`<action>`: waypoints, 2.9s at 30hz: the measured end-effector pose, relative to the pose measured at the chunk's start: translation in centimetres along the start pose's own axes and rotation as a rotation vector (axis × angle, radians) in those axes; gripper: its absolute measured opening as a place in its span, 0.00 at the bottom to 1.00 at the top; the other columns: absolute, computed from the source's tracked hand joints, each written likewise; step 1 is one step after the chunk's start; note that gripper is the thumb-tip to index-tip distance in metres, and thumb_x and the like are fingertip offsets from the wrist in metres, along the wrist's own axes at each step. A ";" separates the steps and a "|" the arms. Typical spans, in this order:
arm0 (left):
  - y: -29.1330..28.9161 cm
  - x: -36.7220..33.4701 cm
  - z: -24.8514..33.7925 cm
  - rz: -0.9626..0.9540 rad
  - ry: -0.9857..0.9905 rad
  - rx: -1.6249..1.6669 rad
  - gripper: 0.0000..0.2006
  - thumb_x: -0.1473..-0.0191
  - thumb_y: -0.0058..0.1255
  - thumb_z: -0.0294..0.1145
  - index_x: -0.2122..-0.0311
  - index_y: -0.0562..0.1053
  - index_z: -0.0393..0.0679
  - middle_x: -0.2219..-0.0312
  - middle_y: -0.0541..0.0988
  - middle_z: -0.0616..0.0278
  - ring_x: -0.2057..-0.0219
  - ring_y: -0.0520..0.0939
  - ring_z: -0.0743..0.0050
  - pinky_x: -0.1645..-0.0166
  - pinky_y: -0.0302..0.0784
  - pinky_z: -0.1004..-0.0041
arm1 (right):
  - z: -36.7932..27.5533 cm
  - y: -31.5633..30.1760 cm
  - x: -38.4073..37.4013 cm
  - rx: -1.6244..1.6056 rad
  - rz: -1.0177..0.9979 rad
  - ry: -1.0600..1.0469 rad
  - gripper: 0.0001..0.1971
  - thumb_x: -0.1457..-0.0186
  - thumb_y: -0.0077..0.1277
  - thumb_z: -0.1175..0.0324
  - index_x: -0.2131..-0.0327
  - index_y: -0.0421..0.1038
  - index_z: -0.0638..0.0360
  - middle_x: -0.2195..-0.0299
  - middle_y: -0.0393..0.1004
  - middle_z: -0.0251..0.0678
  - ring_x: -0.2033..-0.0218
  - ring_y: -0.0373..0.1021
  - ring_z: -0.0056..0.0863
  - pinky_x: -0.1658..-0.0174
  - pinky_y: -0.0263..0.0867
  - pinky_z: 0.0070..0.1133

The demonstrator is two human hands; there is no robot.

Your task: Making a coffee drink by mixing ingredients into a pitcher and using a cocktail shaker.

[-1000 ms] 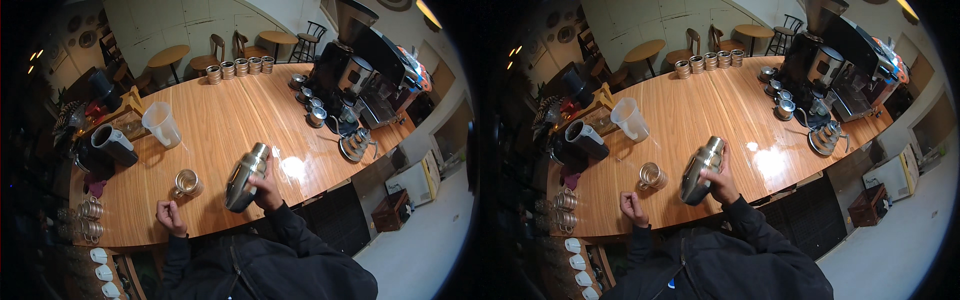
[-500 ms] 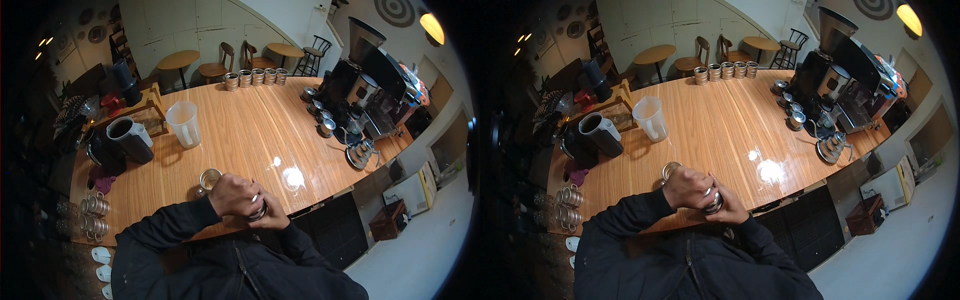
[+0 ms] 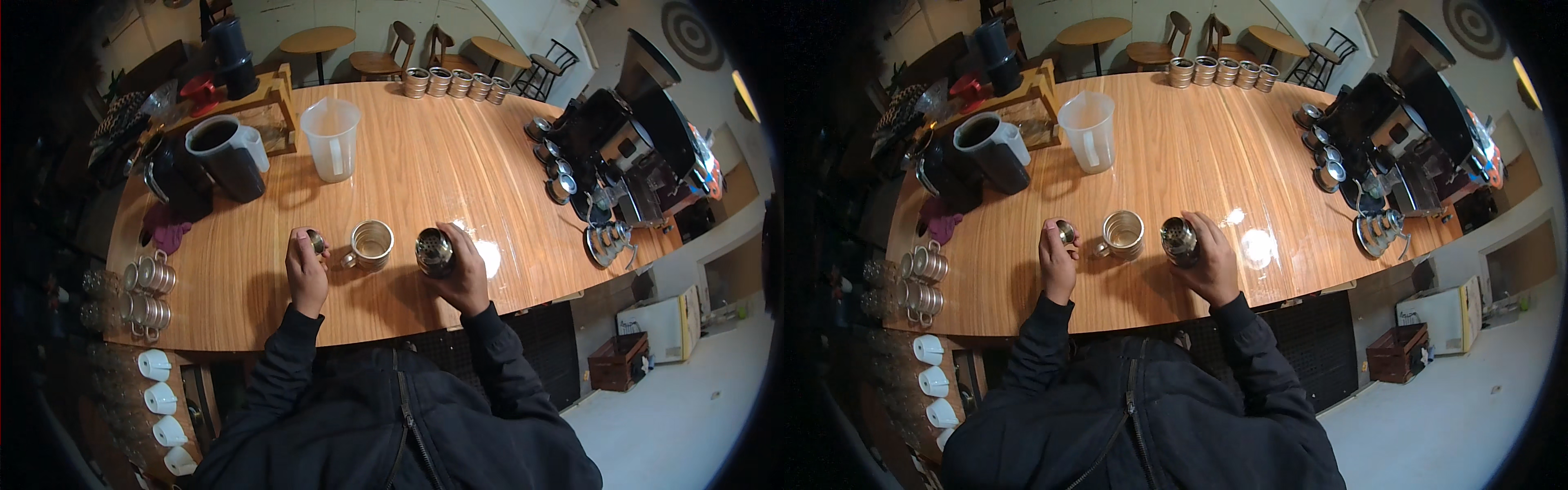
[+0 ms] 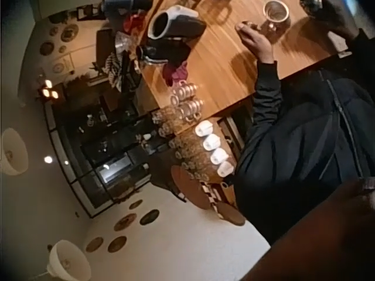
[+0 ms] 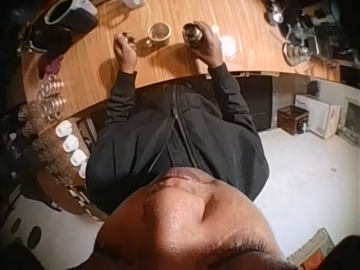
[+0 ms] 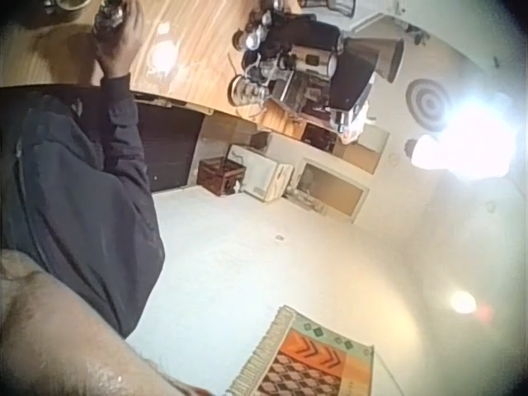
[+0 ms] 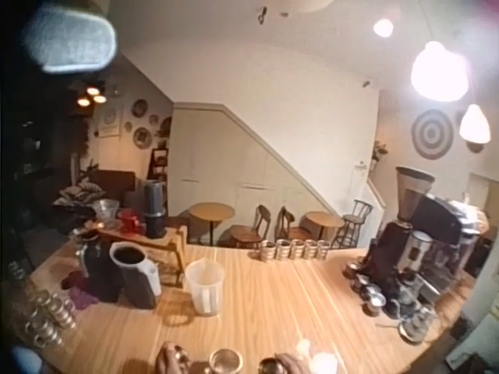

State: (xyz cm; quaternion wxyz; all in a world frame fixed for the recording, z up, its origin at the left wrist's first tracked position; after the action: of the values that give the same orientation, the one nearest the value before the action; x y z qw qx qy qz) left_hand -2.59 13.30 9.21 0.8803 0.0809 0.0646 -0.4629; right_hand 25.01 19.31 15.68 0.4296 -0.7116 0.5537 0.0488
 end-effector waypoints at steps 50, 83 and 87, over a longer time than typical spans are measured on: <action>-4.7 5.8 -4.0 -0.113 0.016 -0.129 0.15 0.36 0.42 0.41 0.69 0.67 0.40 0.82 0.66 0.67 0.80 0.66 0.83 0.75 0.60 0.77 | -3.3 8.5 -5.7 1.070 -0.592 -0.641 0.37 0.43 0.54 0.55 0.33 0.48 0.39 0.44 0.65 0.34 0.43 0.60 0.40 0.45 0.60 0.56; -4.8 5.9 -3.7 -0.132 0.028 -0.157 0.16 0.38 0.44 0.42 0.70 0.68 0.39 0.82 0.67 0.63 0.80 0.68 0.78 0.74 0.63 0.74 | -5.0 8.2 -6.6 1.093 -0.615 -0.705 0.36 0.42 0.53 0.55 0.34 0.49 0.31 0.41 0.62 0.33 0.40 0.60 0.43 0.42 0.55 0.60; -4.7 5.9 -3.5 -0.136 0.027 -0.155 0.16 0.38 0.44 0.42 0.71 0.68 0.39 0.83 0.66 0.64 0.80 0.66 0.79 0.74 0.62 0.74 | -4.9 8.0 -6.8 1.116 -0.624 -0.706 0.35 0.42 0.53 0.56 0.34 0.49 0.31 0.41 0.62 0.33 0.41 0.60 0.43 0.42 0.55 0.60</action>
State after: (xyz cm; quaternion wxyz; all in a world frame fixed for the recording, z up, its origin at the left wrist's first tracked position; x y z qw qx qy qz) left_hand -3.29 6.67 4.30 0.8496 0.0141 0.1174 -0.5139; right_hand 13.76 20.97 17.98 0.8752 -0.4534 0.0959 -0.1387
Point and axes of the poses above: each hand's wrist, its own x-axis away from the middle knuckle, its own y-axis out of the palm, z = x × y, the point moved 10 cm from there along -x, towards the middle knuckle
